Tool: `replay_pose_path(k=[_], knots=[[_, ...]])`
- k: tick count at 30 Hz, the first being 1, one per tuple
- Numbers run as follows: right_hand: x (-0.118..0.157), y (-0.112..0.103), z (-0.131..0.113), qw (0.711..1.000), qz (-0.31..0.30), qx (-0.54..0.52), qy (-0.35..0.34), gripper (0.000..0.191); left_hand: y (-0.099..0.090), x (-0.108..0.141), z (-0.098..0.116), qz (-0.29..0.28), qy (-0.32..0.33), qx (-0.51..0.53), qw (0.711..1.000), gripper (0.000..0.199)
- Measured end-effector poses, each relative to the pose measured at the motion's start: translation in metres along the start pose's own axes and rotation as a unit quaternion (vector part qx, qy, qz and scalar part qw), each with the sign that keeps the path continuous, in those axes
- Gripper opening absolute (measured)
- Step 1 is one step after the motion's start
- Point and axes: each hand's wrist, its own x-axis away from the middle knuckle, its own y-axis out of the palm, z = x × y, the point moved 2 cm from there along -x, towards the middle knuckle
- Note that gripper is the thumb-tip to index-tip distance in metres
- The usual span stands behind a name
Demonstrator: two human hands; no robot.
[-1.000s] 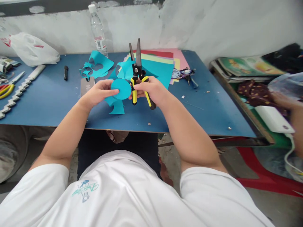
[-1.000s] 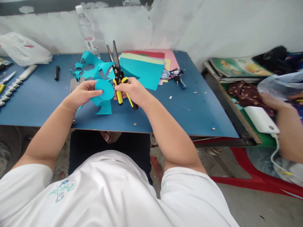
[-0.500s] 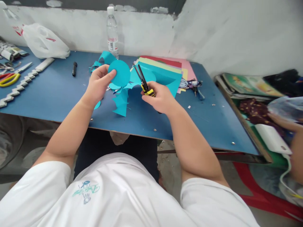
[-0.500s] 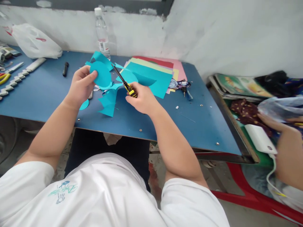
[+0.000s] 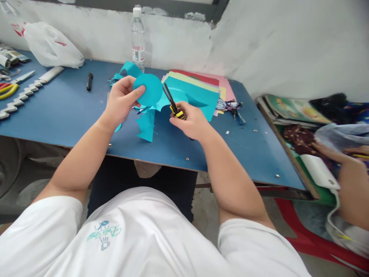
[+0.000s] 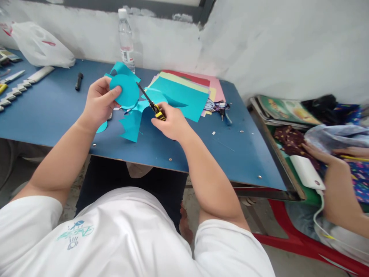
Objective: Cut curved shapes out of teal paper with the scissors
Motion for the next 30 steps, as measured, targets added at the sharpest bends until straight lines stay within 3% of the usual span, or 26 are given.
replay_pose_path(k=[18,30], knots=[[-0.003,0.007,0.001,1.000,0.006,-0.005,-0.006,0.035,0.018,0.008,0.012,-0.071,-0.105,-0.037,0.991,0.026],[-0.003,0.006,0.004,0.999,-0.009,-0.051,-0.007,0.030,0.012,0.009,0.011,-0.124,-0.101,-0.050,0.986,0.040]])
